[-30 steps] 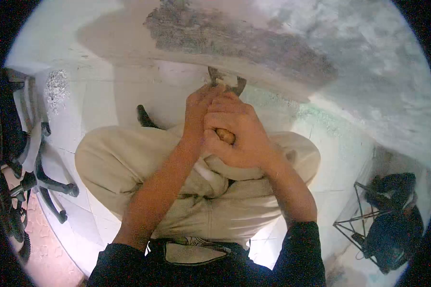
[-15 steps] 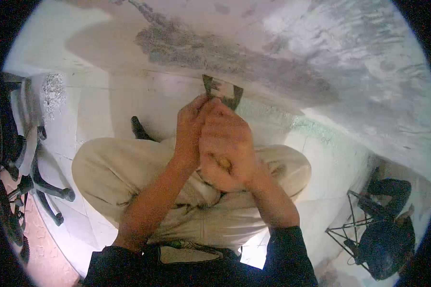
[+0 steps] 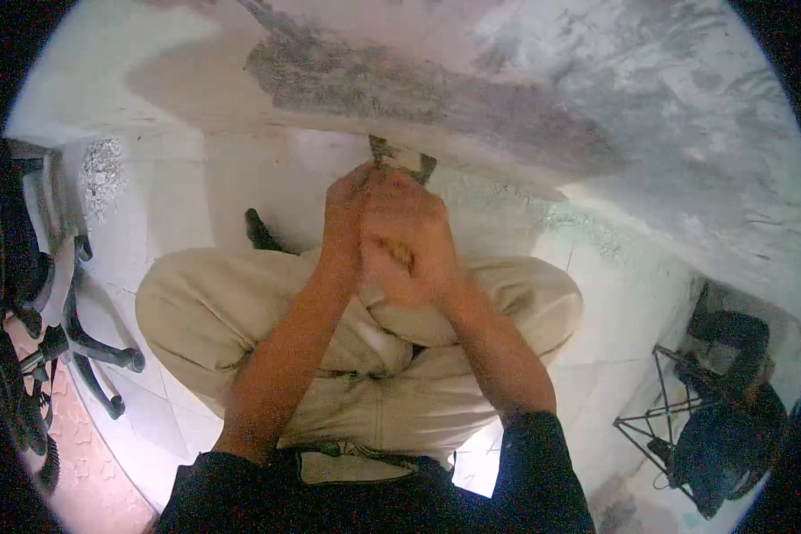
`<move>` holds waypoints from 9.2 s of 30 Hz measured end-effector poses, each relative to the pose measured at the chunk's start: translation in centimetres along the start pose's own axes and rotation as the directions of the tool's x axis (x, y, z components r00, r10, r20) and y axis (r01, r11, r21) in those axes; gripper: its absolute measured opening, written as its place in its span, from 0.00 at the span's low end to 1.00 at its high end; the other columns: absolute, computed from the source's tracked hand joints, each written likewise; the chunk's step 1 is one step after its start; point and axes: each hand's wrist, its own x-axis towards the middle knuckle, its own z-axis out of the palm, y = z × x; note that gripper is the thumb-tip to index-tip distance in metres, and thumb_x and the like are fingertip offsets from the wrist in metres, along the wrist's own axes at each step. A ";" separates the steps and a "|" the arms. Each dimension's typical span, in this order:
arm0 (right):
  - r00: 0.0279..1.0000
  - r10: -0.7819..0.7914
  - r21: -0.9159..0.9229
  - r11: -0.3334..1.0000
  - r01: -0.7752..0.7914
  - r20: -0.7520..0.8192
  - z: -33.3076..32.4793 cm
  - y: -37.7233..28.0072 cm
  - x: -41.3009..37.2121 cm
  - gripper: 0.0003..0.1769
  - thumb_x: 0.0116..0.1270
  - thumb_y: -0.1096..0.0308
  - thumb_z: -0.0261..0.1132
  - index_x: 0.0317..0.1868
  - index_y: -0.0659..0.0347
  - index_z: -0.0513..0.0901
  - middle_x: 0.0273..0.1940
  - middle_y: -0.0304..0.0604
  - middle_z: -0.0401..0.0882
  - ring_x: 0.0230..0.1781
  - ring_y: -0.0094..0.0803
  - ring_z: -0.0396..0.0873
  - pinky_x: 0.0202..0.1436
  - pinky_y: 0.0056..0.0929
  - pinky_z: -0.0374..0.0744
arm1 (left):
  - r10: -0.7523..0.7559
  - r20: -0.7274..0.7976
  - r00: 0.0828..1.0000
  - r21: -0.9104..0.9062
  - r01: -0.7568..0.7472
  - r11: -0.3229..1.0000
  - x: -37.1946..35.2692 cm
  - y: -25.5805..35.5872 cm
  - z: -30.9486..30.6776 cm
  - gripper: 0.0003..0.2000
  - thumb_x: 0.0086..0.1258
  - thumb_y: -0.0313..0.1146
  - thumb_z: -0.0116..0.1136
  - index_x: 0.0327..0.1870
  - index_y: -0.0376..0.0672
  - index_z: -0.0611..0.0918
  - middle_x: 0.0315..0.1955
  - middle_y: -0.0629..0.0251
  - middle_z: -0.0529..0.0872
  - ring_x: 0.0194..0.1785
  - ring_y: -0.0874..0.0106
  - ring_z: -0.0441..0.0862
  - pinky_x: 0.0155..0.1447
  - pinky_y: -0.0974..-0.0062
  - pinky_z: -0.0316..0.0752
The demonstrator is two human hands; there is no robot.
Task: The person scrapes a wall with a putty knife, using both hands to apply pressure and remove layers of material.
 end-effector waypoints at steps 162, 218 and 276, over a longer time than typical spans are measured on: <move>0.936 -0.029 0.101 0.993 0.068 -0.351 -1.1 1.8 -1.1 0.06 0.39 0.71 0.58 0.14 0.61 0.68 0.15 0.42 0.64 0.14 0.39 0.64 0.22 0.33 0.65 | 0.062 0.128 0.990 0.382 -0.107 0.918 0.2 0.6 1.2 0.16 0.70 0.38 0.50 0.30 0.30 0.75 0.23 0.44 0.77 0.26 0.51 0.71 0.35 0.61 0.68; 0.973 -0.096 0.001 0.995 0.098 -0.210 0.8 2.3 -0.3 0.13 0.51 0.68 0.58 0.15 0.65 0.66 0.16 0.39 0.64 0.16 0.35 0.60 0.23 0.31 0.62 | 0.448 0.221 0.866 0.652 -0.473 0.592 2.1 -0.2 -1.8 0.11 0.65 0.32 0.51 0.28 0.31 0.77 0.28 0.46 0.79 0.32 0.47 0.74 0.37 0.58 0.68; 0.932 -0.188 0.147 0.959 0.242 -0.308 0.7 1.2 -0.8 0.15 0.52 0.66 0.56 0.14 0.64 0.65 0.16 0.43 0.65 0.17 0.37 0.63 0.34 0.40 0.68 | 0.051 -0.064 0.997 0.273 -0.032 0.961 0.7 3.3 -0.6 0.13 0.65 0.32 0.57 0.26 0.29 0.76 0.18 0.56 0.78 0.22 0.75 0.70 0.30 0.73 0.68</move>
